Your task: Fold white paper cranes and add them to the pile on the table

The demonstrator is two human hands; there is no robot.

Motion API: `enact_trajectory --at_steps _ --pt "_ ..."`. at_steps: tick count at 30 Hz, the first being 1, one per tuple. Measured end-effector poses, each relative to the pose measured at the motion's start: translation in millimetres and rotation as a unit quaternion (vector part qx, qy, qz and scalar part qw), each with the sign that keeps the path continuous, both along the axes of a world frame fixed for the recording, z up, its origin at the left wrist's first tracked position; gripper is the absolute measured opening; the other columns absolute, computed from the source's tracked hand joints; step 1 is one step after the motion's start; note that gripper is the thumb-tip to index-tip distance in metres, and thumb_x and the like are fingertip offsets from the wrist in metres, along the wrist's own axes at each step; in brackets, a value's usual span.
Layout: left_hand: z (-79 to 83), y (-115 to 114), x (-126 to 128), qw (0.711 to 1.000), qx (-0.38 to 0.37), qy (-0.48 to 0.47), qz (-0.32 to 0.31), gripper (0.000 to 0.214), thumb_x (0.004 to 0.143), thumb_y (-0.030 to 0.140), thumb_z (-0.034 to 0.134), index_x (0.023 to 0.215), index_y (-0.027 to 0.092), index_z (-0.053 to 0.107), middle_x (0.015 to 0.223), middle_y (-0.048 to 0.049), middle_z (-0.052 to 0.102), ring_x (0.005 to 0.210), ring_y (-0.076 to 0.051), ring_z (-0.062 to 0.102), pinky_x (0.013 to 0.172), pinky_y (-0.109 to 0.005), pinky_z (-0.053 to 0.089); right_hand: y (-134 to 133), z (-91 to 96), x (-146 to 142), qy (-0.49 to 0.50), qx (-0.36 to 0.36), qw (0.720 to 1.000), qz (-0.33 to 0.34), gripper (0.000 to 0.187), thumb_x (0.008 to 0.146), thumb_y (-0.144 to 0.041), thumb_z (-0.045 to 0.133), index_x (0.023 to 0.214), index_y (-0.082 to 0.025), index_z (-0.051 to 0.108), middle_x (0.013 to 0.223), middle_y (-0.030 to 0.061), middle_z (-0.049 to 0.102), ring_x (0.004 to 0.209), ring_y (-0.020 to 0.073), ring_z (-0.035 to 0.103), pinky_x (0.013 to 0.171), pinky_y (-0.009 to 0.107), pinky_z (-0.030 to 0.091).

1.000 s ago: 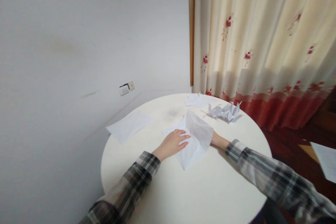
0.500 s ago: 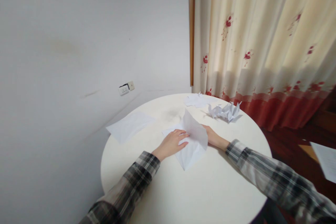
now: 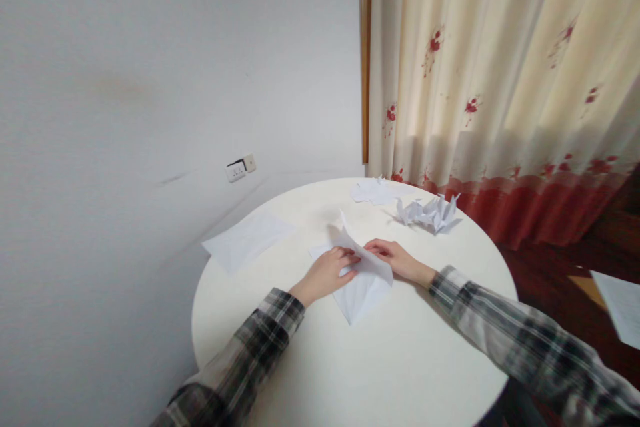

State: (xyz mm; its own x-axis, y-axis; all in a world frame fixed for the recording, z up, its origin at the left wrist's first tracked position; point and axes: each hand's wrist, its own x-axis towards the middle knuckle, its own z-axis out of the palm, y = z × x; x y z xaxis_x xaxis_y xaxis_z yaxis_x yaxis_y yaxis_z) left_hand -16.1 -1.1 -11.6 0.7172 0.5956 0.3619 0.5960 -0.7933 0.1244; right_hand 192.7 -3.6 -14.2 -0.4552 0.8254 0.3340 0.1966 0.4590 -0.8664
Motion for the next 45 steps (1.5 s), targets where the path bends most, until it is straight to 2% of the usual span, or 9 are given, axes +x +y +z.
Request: enact_trajectory --at_steps 7,14,18,23,26,31,35,37,45 --pt "4.0 -1.2 0.8 0.999 -0.026 -0.023 -0.005 0.032 0.077 0.029 0.049 0.107 0.021 0.054 0.108 -0.0044 0.056 0.103 -0.019 0.047 0.091 -0.032 0.034 -4.6 3.0 -1.9 -0.001 -0.012 0.999 0.041 0.027 0.073 -0.032 0.054 0.095 -0.017 0.056 0.091 0.0033 0.062 0.083 0.0173 0.057 0.075 0.031 0.044" --pt "0.0 0.2 1.2 0.998 -0.048 -0.046 0.018 0.029 0.074 0.027 0.053 0.102 0.019 0.056 0.103 -0.0044 0.059 0.098 -0.019 0.051 0.087 -0.030 0.037 -4.0 3.2 -1.6 -0.017 0.015 0.998 0.050 0.026 0.073 -0.031 0.053 0.094 -0.017 0.057 0.092 0.0034 0.062 0.082 0.0170 0.057 0.077 0.031 0.044" --pt "1.9 -1.7 0.9 0.994 -0.074 -0.064 0.041 0.029 0.073 0.028 0.053 0.099 0.017 0.058 0.099 -0.0052 0.062 0.093 -0.020 0.054 0.083 -0.029 0.039 -4.5 4.1 -0.9 -0.046 0.050 0.996 0.049 0.025 0.073 -0.030 0.054 0.094 -0.017 0.057 0.092 0.0034 0.062 0.082 0.0166 0.057 0.076 0.030 0.044" --pt "6.6 -2.3 -0.4 0.987 -0.133 -0.088 0.007 0.028 0.076 0.021 0.048 0.102 0.020 0.057 0.105 -0.0025 0.060 0.097 -0.018 0.053 0.087 -0.027 0.038 -5.7 4.6 -0.9 -0.109 0.107 0.988 0.025 0.023 0.077 -0.030 0.049 0.096 -0.019 0.057 0.091 0.0030 0.062 0.082 0.0162 0.057 0.077 0.030 0.044" --pt "5.3 1.7 -3.0 0.986 -0.138 -0.096 0.006 0.028 0.076 0.018 0.046 0.102 0.019 0.058 0.107 -0.0032 0.059 0.098 -0.018 0.052 0.089 -0.028 0.036 -6.6 5.7 -0.6 -0.159 0.154 0.975 0.004 0.021 0.080 -0.027 0.046 0.096 -0.020 0.058 0.091 0.0029 0.062 0.084 0.0160 0.056 0.078 0.030 0.043" --pt "4.2 11.2 -10.9 0.986 -0.107 -0.104 0.078 0.033 0.072 0.013 0.049 0.103 0.019 0.058 0.109 -0.0049 0.058 0.099 -0.019 0.052 0.087 -0.027 0.038 -8.4 5.8 1.6 -0.220 0.211 0.952 -0.022 0.023 0.083 -0.026 0.040 0.094 -0.021 0.059 0.090 0.0036 0.062 0.085 0.0149 0.055 0.078 0.028 0.042" --pt "6.1 16.0 -18.9 0.965 -0.092 -0.088 0.229 0.027 0.074 0.011 0.044 0.095 0.017 0.061 0.104 -0.0081 0.060 0.099 -0.021 0.052 0.087 -0.029 0.037 -10.4 5.1 4.5 -0.245 0.232 0.941 -0.028 0.024 0.084 -0.025 0.037 0.094 -0.020 0.058 0.090 0.0040 0.061 0.085 0.0143 0.055 0.078 0.027 0.042" --pt "5.7 17.8 -22.5 0.954 -0.084 -0.085 0.274 0.028 0.077 0.012 0.039 0.095 0.017 0.060 0.102 -0.0076 0.060 0.098 -0.020 0.052 0.086 -0.029 0.037 -11.7 5.5 5.6 -0.254 0.241 0.936 -0.027 0.025 0.084 -0.024 0.037 0.095 -0.020 0.058 0.090 0.0043 0.061 0.085 0.0142 0.054 0.078 0.027 0.041" --pt "2.2 23.6 -26.4 0.937 -0.109 -0.129 0.305 0.030 0.084 0.023 0.030 0.100 0.020 0.055 0.103 -0.0052 0.061 0.096 -0.018 0.054 0.083 -0.028 0.038 -13.7 5.4 7.9 -0.253 0.255 0.933 -0.024 0.026 0.084 -0.025 0.037 0.096 -0.019 0.059 0.091 0.0050 0.062 0.086 0.0141 0.054 0.079 0.027 0.041"
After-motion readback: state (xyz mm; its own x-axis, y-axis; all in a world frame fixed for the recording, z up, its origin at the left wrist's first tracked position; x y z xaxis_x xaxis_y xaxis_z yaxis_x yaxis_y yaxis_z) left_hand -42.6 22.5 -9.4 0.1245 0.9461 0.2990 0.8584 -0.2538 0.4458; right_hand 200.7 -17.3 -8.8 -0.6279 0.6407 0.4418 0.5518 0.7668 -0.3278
